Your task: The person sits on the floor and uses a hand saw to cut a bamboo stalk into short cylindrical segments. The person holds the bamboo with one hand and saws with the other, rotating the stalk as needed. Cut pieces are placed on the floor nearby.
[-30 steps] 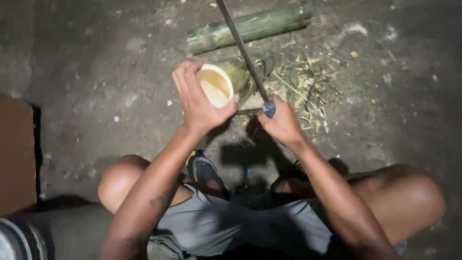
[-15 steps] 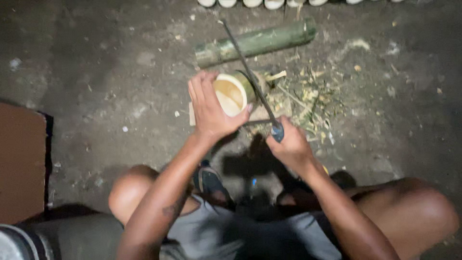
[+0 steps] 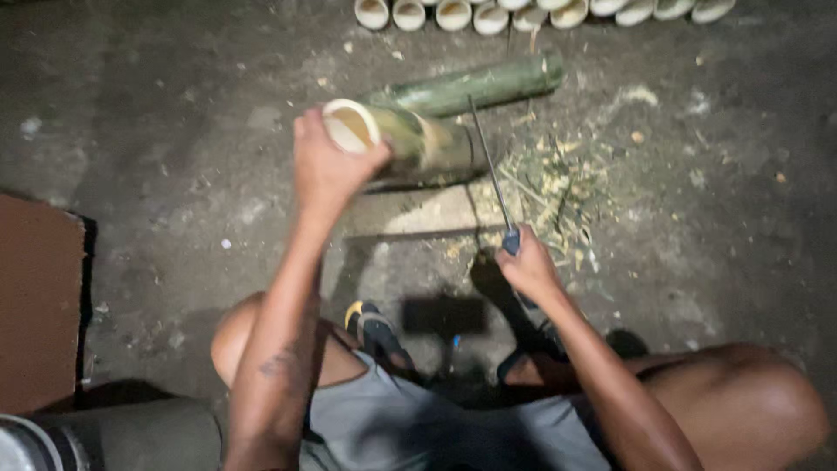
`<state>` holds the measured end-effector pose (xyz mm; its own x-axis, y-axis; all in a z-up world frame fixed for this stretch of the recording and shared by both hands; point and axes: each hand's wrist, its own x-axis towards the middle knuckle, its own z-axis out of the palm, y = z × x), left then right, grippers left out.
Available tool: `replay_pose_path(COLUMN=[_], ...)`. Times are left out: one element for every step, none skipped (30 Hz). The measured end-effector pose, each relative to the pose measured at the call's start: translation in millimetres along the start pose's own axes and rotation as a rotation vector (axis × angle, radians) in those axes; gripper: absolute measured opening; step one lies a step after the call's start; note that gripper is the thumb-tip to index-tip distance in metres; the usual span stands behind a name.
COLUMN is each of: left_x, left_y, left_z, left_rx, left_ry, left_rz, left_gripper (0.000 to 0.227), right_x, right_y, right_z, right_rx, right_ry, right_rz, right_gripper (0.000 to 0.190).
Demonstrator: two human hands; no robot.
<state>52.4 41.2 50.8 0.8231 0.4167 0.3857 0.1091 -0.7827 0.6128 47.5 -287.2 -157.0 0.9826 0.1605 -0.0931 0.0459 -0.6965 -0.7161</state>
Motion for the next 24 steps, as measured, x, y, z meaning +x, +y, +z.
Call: replay_pose_path(left_x=[-0.4, -5.9, -18.3, -28.4, -39.6, -50.3, -57.3, -63.1, -64.6, -62.8, -68.0, -72.5, -72.2, -71.4, -76.2, -81.1, -78.7, -78.0, -75.9, -76.5, -76.7, -69.7, -74.6, -81.7], left_y=[2.2, 4.6, 8.2, 12.4, 15.7, 19.3, 23.6, 27.9, 30.5, 31.0, 28.9, 25.9, 22.3, 18.7, 14.9, 11.6, 10.8, 10.7, 11.9, 13.7, 15.3, 17.5, 16.6, 14.7], left_z=[-0.5, -0.7, 0.6, 3.0, 3.9, 4.5, 5.1, 6.0, 7.5, 9.4, 10.6, 12.3, 13.1, 13.9, 13.5, 12.3, 13.3, 12.7, 14.2, 15.2, 15.7, 20.2, 20.4, 18.3], left_rx=[-0.019, -0.037, -0.055, -0.041, -0.027, -0.015, -0.047, -0.079, -0.108, -0.111, -0.112, -0.113, -0.119, -0.124, -0.134, -0.138, -0.142, -0.146, -0.144, -0.141, -0.138, -0.136, -0.133, -0.131], left_ry=[-0.027, -0.054, -0.102, -0.068, -0.047, -0.025, -0.023, -0.022, -0.011, 0.020, 0.037, 0.054, 0.049, 0.044, 0.035, 0.027, 0.035, 0.043, 0.044, 0.044, 0.046, 0.057, 0.044, 0.030], left_rz=[0.096, 0.192, 0.284, 0.365, 0.448, 0.531, 0.518, 0.506, 0.489, 0.500, 0.499, 0.498, 0.514, 0.530, 0.543, 0.546, 0.557, 0.567, 0.576, 0.584, 0.588, 0.590, 0.579, 0.568], left_gripper=[0.094, 0.095, 0.097, 0.102, 0.107, 0.112, 0.109, 0.107, 0.104, 0.103, 0.102, 0.101, 0.100, 0.100, 0.099, 0.099, 0.099, 0.099, 0.099, 0.099, 0.100, 0.100, 0.100, 0.100], right_x=[2.9, 9.1, 4.0, -0.1, -7.7, -20.1, -29.1, -40.6, -47.5, -53.0, -63.6, -68.4, -66.4, -58.1, -57.6, -62.0, -55.5, -54.0, -51.6, -58.2, -63.0, -50.9, -52.9, -50.7], right_y=[-13.0, -26.3, -36.9, -47.8, -59.7, -72.2, -86.9, -101.2, -114.9, -127.5, -135.9, -142.6, -149.0, -153.3, -154.0, -152.2, -150.3, -146.8, -140.6, -132.8, -124.1, -114.8, -103.2, -91.6], right_z=[-7.6, -17.7, -26.9, -36.3, -43.5, -50.2, -57.6, -65.0, -71.6, -75.2, -76.9, -78.4, -78.6, -78.5, -76.5, -73.8, -72.9, -70.4, -67.8, -63.3, -58.0, -54.7, -47.1, -39.7], right_rx=[0.046, 0.092, 0.138, 0.086, 0.040, -0.007, 0.009, 0.024, 0.037, 0.012, -0.013, -0.036, 0.032, 0.099, 0.160, 0.145, 0.126, 0.108, 0.072, 0.034, -0.004, -0.026, -0.043, -0.060], right_ry=[0.008, 0.016, 0.018, 0.011, 0.002, -0.009, -0.028, -0.047, -0.069, 0.004, 0.062, 0.120, 0.052, -0.016, -0.088, -0.077, -0.059, -0.041, 0.029, 0.098, 0.163, 0.190, 0.202, 0.214], right_rz=[-0.058, -0.117, -0.155, -0.136, -0.105, -0.074, -0.052, -0.030, -0.018, -0.150, -0.270, -0.391, -0.293, -0.194, -0.091, -0.095, -0.116, -0.136, -0.266, -0.396, -0.528, -0.522, -0.495, -0.468], right_gripper=[0.040, 0.041, 0.042, 0.038, 0.035, 0.032, 0.032, 0.031, 0.031, 0.030, 0.029, 0.028, 0.025, 0.022, 0.019, 0.018, 0.017, 0.016, 0.018, 0.021, 0.023, 0.020, 0.018, 0.016])
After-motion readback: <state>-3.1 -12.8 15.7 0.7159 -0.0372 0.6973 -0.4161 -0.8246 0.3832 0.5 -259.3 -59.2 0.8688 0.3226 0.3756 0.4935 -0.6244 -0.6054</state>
